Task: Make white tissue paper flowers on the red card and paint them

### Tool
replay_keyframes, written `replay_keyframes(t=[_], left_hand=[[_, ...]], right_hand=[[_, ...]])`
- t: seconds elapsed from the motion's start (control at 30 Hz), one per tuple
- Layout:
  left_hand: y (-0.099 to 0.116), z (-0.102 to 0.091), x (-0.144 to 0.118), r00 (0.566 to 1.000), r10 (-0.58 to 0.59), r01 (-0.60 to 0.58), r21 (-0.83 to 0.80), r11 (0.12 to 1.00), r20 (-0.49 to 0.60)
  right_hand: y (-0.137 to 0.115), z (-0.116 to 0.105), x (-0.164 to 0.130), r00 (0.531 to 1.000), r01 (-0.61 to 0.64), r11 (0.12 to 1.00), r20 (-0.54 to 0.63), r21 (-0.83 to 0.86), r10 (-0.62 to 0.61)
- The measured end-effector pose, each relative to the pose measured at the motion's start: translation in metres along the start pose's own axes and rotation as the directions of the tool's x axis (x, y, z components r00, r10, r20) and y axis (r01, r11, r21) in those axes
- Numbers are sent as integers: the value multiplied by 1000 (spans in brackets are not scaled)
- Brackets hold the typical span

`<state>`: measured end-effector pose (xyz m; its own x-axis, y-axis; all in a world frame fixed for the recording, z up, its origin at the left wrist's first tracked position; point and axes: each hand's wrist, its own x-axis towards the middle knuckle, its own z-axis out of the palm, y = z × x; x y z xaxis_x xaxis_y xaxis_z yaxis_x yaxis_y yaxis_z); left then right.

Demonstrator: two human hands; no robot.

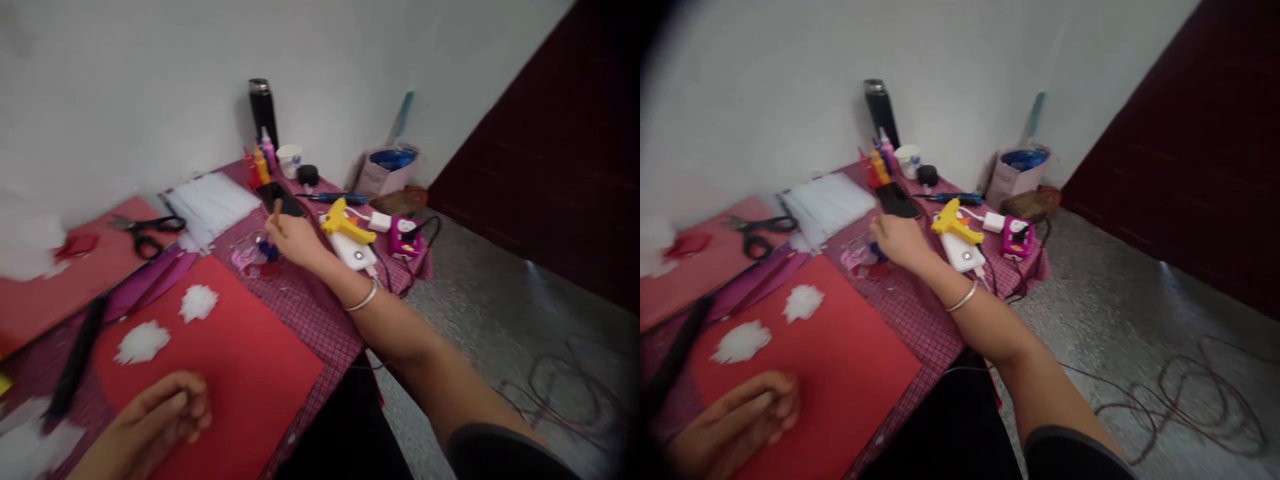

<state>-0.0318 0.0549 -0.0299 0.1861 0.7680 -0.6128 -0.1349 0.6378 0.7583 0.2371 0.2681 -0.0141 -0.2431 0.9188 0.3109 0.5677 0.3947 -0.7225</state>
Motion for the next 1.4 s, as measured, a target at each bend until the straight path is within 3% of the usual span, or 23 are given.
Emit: replay_keyframes(t=[0.1, 0.17, 0.3, 0.37, 0.43, 0.67, 0.87, 1.07, 1.23, 1.33, 1.4], left_hand=[[5, 11, -4, 998, 22, -16, -89, 996, 58], [6, 13, -4, 995, 34, -20, -141, 990, 94], [4, 13, 0, 983, 64, -31, -189, 981, 170], [2, 12, 2, 976, 72, -29, -209, 978, 204], [-1, 11, 3, 969, 78, -26, -220, 975, 233], [-16, 8, 8, 954, 95, -8, -293, 956, 283], [-16, 8, 11, 947, 43, 66, -326, 943, 318], [-1, 8, 2, 950, -35, 141, -326, 935, 311], [-2, 9, 3, 952, -36, 144, -338, 930, 305], [-2, 9, 3, 951, -33, 138, -326, 935, 308], [-1, 9, 3, 949, -27, 132, -320, 938, 314]], right_hand=[[0, 3, -1, 993, -4, 948, -112, 319, 42], [-7, 7, -2, 987, -43, 843, -109, 536, 120], [-38, 26, -6, 984, -176, 632, 134, 755, 114], [-54, 40, -5, 965, -243, 608, 251, 755, 75], [-66, 55, -3, 961, -244, 641, 272, 728, 56], [-67, 81, -13, 994, -13, 844, 97, 537, -46], [-57, 83, -24, 990, -23, 844, 128, 536, -55], [-66, 71, -30, 976, 70, 787, 123, 613, -182], [-69, 61, -36, 920, 231, 865, 190, 445, -343], [-67, 62, -35, 877, 375, 867, 177, 330, -447], [-66, 63, -34, 868, 405, 868, 179, 288, -464]])
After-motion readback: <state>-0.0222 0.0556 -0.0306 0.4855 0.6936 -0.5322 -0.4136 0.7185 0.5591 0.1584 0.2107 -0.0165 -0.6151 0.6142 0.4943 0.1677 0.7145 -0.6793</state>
